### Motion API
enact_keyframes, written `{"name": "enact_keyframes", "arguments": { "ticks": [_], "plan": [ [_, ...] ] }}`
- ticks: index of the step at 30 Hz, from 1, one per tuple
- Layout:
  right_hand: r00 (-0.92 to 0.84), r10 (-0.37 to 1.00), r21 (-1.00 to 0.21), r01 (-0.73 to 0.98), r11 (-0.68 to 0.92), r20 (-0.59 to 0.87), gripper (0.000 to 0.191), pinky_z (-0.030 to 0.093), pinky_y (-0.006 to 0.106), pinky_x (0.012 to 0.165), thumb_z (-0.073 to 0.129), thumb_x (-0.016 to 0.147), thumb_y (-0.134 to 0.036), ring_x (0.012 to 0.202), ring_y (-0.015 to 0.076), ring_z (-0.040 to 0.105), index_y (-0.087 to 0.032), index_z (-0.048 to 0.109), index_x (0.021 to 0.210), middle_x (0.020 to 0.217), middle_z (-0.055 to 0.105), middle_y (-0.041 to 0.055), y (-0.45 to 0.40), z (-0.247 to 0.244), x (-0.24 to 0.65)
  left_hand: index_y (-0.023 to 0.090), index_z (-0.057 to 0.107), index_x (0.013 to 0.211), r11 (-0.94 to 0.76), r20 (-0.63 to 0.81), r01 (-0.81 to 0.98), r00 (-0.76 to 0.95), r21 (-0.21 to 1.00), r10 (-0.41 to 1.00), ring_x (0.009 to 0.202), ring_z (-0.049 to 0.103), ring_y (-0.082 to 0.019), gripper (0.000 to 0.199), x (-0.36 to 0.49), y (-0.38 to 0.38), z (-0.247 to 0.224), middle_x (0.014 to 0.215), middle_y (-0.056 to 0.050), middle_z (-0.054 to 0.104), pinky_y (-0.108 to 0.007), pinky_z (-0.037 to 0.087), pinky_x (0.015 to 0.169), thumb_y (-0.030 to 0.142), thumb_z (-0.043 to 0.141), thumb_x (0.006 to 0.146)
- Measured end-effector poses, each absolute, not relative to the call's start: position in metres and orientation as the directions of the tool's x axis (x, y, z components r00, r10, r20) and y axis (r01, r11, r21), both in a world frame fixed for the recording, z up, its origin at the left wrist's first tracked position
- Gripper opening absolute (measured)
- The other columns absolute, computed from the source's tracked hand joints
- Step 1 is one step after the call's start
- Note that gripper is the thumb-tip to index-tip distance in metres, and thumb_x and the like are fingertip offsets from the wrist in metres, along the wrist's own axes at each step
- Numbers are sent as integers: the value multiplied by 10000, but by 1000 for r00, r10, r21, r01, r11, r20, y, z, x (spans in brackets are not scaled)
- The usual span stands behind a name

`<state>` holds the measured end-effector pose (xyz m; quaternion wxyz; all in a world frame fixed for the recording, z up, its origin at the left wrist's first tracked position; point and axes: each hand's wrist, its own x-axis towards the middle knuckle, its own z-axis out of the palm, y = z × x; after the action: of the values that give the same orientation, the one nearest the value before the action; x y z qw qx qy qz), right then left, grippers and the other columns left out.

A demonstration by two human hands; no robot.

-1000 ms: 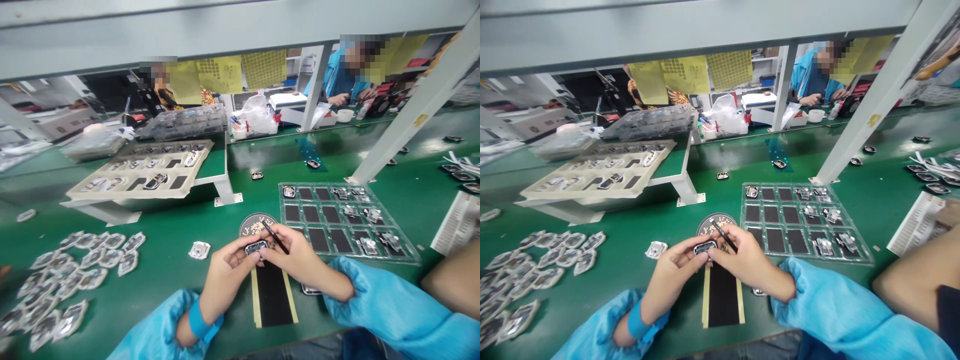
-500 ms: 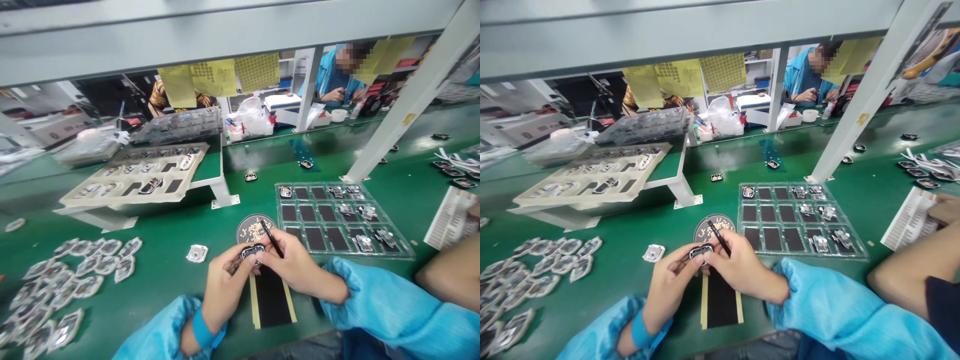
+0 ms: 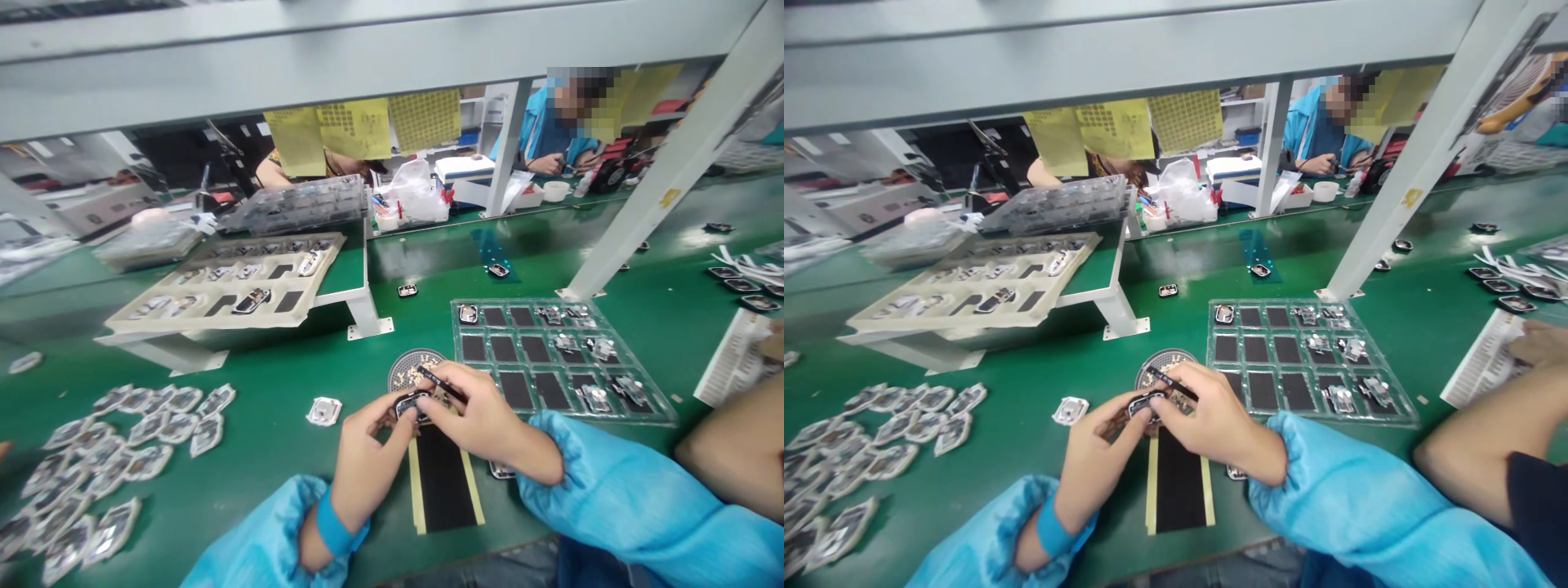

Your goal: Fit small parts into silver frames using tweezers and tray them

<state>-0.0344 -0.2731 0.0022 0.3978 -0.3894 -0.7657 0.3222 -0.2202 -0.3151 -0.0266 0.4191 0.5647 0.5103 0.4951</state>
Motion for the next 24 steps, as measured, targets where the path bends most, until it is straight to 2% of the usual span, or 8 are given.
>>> {"name": "enact_keyframes", "arguments": {
  "ticks": [3,5,9,14,20,24],
  "plan": [
    [-385,838,-774,359,522,387,189,479,218,766,566,949,-293,854,95,604,-160,698,967,922,662,50,-270,9,-28,160,752,1111,-155,161,237,-5,959,987,853,708,-201,297,-221,-314,-27,1049,-95,756,-306,588,804,368,659,920],
    [-362,839,-773,352,527,407,184,478,214,733,587,941,-290,836,94,605,-154,708,966,919,658,56,-267,13,-25,170,761,1078,-200,210,315,3,928,978,808,690,-190,257,-221,-314,-27,1002,-80,758,-301,572,775,340,649,921],
    [-459,752,-724,285,629,473,134,500,228,785,651,907,-269,860,100,606,-150,709,933,904,654,54,-264,13,-22,198,763,1100,-308,321,441,46,843,946,765,640,-160,232,-220,-314,-24,974,-54,748,-264,529,716,274,630,926],
    [-572,634,-623,253,740,520,141,502,219,770,656,903,-233,866,91,609,-175,726,1009,920,658,48,-265,0,-21,213,743,1129,-326,333,471,70,820,940,691,569,-124,232,-219,-315,-24,915,-17,726,-234,481,659,235,609,941],
    [-605,611,-539,328,776,511,207,522,212,778,612,932,-247,891,92,628,-206,725,1101,979,661,55,-268,-4,-17,215,717,1178,-351,344,493,108,796,933,743,597,-130,259,-223,-315,-27,972,-29,719,-237,484,676,219,587,953],
    [-645,604,-485,384,786,469,219,514,195,776,556,960,-248,897,85,630,-239,735,1087,1003,655,42,-269,-2,-15,223,701,1193,-424,401,500,160,755,902,936,655,-157,271,-226,-315,-28,1047,-41,713,-253,513,828,191,570,958]
  ]
}}
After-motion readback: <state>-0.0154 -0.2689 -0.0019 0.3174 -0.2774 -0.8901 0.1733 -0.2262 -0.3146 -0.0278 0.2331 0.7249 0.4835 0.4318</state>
